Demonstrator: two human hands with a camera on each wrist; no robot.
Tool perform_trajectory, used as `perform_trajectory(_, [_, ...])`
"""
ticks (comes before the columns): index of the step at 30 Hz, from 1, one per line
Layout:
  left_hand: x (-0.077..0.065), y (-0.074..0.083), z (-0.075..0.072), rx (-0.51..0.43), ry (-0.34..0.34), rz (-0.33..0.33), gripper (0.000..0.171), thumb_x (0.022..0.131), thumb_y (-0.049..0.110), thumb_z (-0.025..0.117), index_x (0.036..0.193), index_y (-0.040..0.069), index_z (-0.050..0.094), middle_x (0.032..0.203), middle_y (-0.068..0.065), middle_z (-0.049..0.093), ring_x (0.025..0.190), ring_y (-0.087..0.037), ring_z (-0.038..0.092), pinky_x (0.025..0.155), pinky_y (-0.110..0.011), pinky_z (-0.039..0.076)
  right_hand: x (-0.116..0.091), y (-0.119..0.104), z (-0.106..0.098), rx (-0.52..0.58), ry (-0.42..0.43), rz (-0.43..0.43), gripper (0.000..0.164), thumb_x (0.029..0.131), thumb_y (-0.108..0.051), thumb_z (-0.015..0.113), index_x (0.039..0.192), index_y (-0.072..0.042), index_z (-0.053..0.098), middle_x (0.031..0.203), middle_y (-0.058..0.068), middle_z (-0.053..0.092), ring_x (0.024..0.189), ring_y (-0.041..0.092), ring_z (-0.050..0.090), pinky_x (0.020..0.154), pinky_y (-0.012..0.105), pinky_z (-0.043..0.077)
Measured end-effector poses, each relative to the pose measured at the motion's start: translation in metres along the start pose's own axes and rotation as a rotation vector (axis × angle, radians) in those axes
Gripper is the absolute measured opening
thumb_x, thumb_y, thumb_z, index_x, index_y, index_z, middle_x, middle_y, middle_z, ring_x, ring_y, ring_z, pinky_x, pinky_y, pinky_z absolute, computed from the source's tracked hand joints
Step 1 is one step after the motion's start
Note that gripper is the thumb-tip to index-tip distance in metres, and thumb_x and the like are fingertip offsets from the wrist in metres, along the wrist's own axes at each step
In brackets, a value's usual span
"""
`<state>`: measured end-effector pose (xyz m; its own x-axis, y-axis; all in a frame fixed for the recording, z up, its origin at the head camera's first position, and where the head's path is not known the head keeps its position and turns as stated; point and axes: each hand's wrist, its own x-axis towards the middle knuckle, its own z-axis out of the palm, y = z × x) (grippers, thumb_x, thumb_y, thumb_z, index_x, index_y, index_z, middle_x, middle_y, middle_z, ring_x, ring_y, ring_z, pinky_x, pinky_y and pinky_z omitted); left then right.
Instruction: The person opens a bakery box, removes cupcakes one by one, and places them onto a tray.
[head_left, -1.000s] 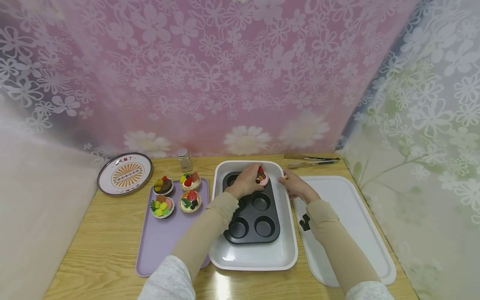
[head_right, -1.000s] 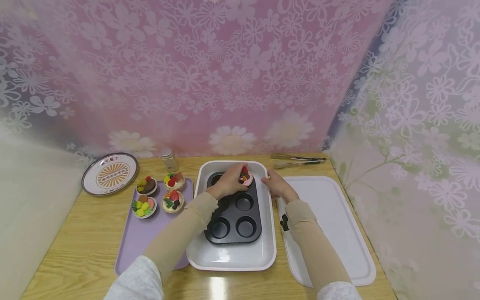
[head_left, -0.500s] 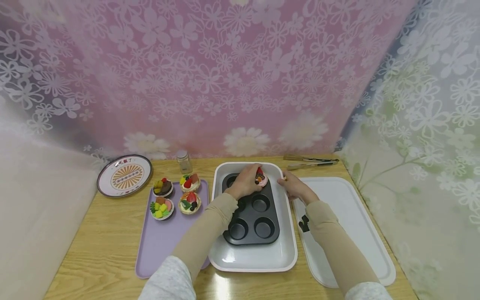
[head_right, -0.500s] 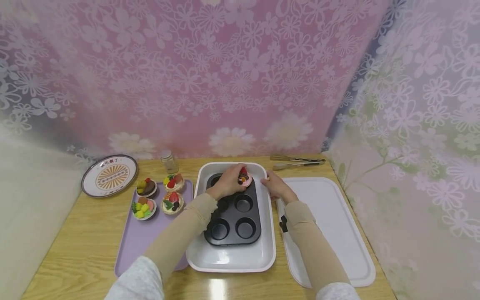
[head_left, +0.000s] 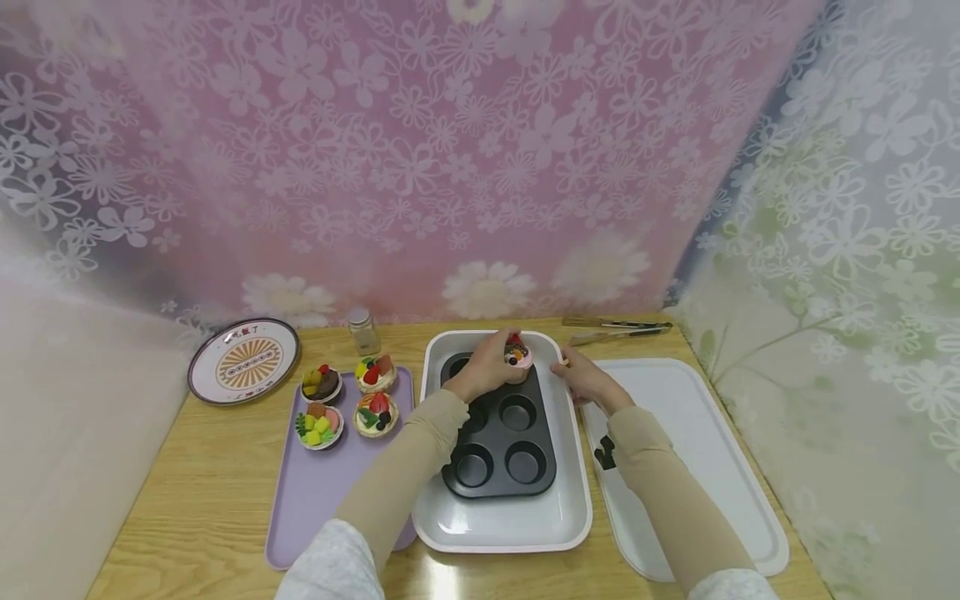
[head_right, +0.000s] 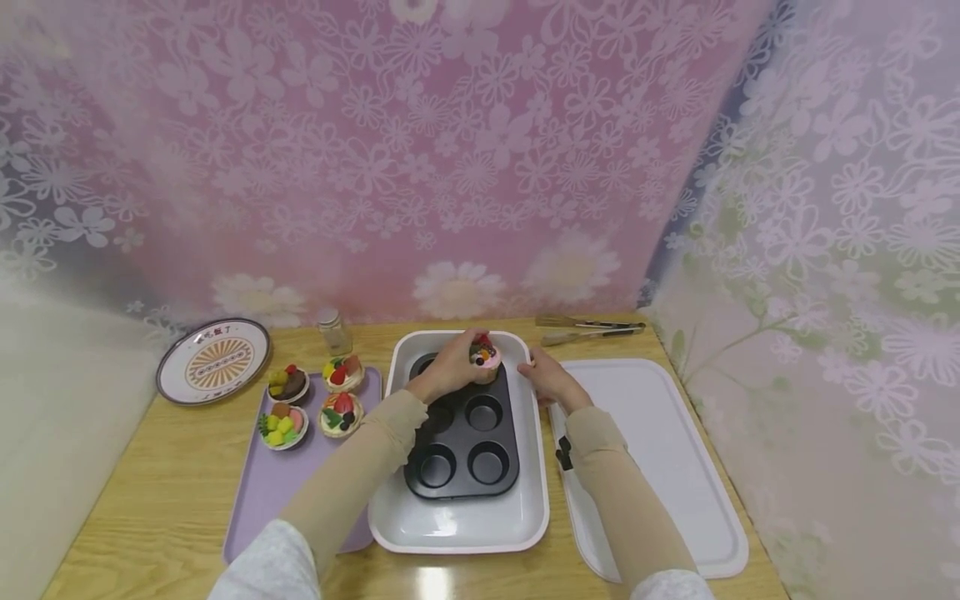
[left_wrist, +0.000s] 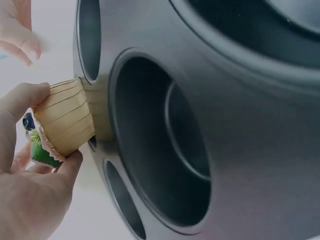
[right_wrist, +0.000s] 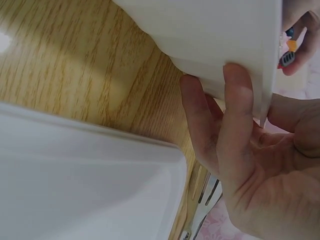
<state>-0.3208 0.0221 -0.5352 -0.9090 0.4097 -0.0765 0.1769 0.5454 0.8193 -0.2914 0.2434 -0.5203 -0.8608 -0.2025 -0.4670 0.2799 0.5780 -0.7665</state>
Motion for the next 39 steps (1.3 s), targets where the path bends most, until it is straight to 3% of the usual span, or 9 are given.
perform_trajectory(15, [-0.011,0.009,-0.012,-0.073,0.032,0.076,0.087,0.091,0.013,0.082,0.163,0.021,0.034,0.161,-0.007,0.045,0.132,-0.026,0.056,0.111,-0.046,0.050,0.002,0.001,0.001,-0.003,-0.003,0.011,0.042,0.115,-0.028,0.040,0.152,-0.007,0.034,0.134,0.028,0.054,0.090,0.025,0.068,0.069,0.040,0.062])
perform_trajectory(22, [-0.023,0.010,-0.025,-0.056,0.062,0.094,0.085,0.091,0.015,0.083,0.162,0.022,0.036,0.153,-0.007,0.050,0.131,-0.026,0.056,0.111,-0.046,0.050,0.001,0.003,-0.001,-0.013,-0.009,-0.012,0.042,0.116,-0.027,0.039,0.151,-0.004,0.034,0.123,0.027,0.058,0.083,0.024,0.068,0.067,0.040,0.061])
perform_trajectory(32, [-0.038,0.011,-0.041,-0.028,0.111,0.143,0.080,0.090,0.014,0.083,0.158,0.017,0.041,0.150,-0.009,0.054,0.131,-0.027,0.058,0.111,-0.046,0.050,-0.002,0.001,-0.001,-0.007,-0.012,-0.006,0.047,0.116,-0.029,0.039,0.156,-0.007,0.030,0.129,0.027,0.057,0.084,0.022,0.068,0.068,0.038,0.061])
perform_trajectory(39, [-0.051,0.008,-0.055,-0.023,0.131,0.123,0.087,0.090,0.012,0.084,0.162,0.016,0.036,0.154,-0.012,0.052,0.135,-0.030,0.057,0.114,-0.048,0.050,-0.002,0.002,-0.001,-0.004,-0.018,-0.017,0.049,0.116,-0.029,0.039,0.159,-0.008,0.028,0.139,0.030,0.054,0.094,0.027,0.070,0.071,0.040,0.062])
